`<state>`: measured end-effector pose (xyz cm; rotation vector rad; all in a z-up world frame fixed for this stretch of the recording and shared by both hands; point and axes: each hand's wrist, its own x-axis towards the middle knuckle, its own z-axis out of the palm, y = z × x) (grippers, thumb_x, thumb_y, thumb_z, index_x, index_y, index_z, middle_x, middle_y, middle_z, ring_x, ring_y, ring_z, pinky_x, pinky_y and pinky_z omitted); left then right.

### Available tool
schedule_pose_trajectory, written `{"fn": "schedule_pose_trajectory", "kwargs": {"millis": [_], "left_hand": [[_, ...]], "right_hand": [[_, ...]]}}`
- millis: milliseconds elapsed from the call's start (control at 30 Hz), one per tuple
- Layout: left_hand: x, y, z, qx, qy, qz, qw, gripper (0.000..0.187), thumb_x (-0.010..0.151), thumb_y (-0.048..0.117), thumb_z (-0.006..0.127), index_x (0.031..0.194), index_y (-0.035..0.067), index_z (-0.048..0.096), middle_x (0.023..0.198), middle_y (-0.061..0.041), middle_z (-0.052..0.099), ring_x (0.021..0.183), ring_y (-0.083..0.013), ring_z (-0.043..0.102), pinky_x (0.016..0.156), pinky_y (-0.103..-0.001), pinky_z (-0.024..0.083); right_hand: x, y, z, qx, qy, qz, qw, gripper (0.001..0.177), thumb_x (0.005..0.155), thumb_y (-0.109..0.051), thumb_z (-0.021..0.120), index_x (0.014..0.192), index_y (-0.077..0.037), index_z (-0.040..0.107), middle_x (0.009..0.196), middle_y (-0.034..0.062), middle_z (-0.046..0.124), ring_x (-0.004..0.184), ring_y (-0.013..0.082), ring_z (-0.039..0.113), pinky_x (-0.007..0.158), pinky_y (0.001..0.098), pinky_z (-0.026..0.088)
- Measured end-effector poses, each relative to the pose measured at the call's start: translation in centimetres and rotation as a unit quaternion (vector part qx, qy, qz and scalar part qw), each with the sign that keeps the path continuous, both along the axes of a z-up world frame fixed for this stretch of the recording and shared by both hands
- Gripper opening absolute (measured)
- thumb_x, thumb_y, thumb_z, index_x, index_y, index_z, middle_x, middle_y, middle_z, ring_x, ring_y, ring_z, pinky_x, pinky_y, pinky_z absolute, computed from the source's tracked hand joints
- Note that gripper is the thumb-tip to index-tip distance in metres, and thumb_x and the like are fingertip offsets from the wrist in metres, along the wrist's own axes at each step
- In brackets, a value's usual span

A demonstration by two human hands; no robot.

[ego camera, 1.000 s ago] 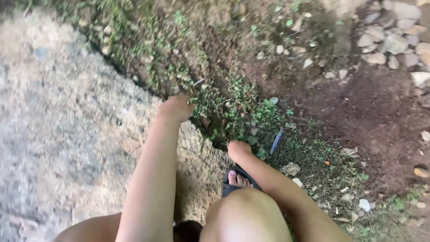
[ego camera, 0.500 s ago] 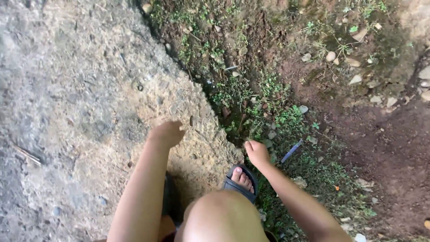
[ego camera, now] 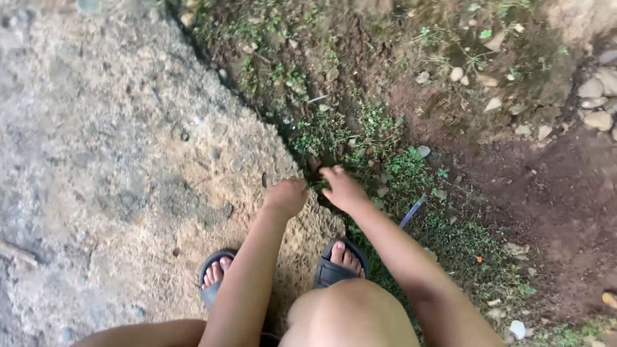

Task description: Pulling small weeds and plants from a dirt patch by hand.

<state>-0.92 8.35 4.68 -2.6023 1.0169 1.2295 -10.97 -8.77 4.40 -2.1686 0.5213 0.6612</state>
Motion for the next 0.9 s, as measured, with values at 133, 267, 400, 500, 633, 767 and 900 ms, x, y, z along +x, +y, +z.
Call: {"fn": "schedule_pose_trajectory", "kwargs": {"millis": [133,267,400,500,633,767,900], "left_hand": [[-0.2,-1.7,2.3,-0.020,-0.104,-0.086,0.991,0.039,0.096,0.031,0.051,0.131,0.019,0.062,0.132,-0.003,0.061,0.132,-0.0248,0.051,0.103,-0.044,0.050],[-0.1,-3.1,4.2,-0.025,-0.150,-0.136,0.979,0.049,0.098,0.028,0.048,0.147,0.022,0.051,0.158,-0.003,0.040,0.151,-0.0232,0.029,0.122,-0.047,0.025],[0.0,-3.8,6.4,0.081,-0.098,-0.109,0.986,0.063,0.104,0.037,0.041,0.162,0.020,0.026,0.174,-0.002,0.008,0.159,-0.0217,0.003,0.126,-0.054,0.002],[0.4,-3.1,6.2,0.085,-0.074,-0.119,0.987,0.070,0.106,0.048,0.037,0.166,0.020,0.012,0.174,0.000,-0.007,0.159,-0.0216,-0.002,0.126,-0.055,0.004],[0.6,-2.9,4.8,0.098,-0.071,-0.132,0.984,0.082,0.102,0.049,0.049,0.166,0.022,0.005,0.173,0.001,-0.013,0.159,-0.0210,-0.007,0.127,-0.055,0.005],[1.2,-3.4,5.1,0.128,-0.050,-0.131,0.982,0.084,0.102,0.046,0.050,0.166,0.024,0.000,0.172,0.003,-0.019,0.158,-0.0195,-0.011,0.126,-0.055,0.001],[1.3,-3.1,4.3,0.147,-0.036,-0.145,0.978,0.087,0.102,0.047,0.051,0.166,0.024,-0.005,0.171,0.002,-0.023,0.158,-0.0207,-0.015,0.126,-0.056,0.001]], "right_hand": [[-2.1,0.7,-7.5,-0.054,-0.172,-0.017,0.983,0.009,0.096,-0.017,0.059,0.100,-0.010,0.064,0.101,0.0149,0.063,0.093,0.0416,0.070,0.075,0.0469,0.060],[-3.3,1.7,-8.2,0.019,-0.184,-0.217,0.959,0.020,0.098,-0.023,0.068,0.091,-0.006,0.062,0.081,0.0123,0.064,0.083,0.0357,0.069,0.071,0.0423,0.055],[-6.1,-0.4,-4.3,0.045,-0.121,-0.394,0.910,0.018,0.105,-0.026,0.062,0.103,-0.009,0.067,0.090,0.0127,0.070,0.083,0.0281,0.068,0.073,0.0410,0.054],[-6.0,-3.8,-3.0,0.039,-0.081,-0.429,0.899,0.022,0.104,-0.004,0.049,0.124,-0.003,0.058,0.103,0.0180,0.070,0.078,0.0260,0.066,0.066,0.0328,0.052],[-4.1,-5.9,-2.1,-0.030,-0.025,-0.320,0.947,0.026,0.106,-0.023,0.055,0.129,-0.014,0.063,0.114,0.0203,0.071,0.104,0.0386,0.071,0.083,0.0472,0.057],[-0.2,-5.7,-4.0,-0.132,-0.032,-0.118,0.984,0.046,0.104,-0.041,0.057,0.134,-0.007,0.051,0.111,0.0214,0.064,0.095,0.0368,0.073,0.076,0.0464,0.061],[1.1,-4.1,-9.3,-0.178,0.012,-0.050,0.983,0.025,0.105,-0.022,0.052,0.121,-0.003,0.051,0.118,0.0228,0.060,0.096,0.0380,0.073,0.074,0.0479,0.064]]}}
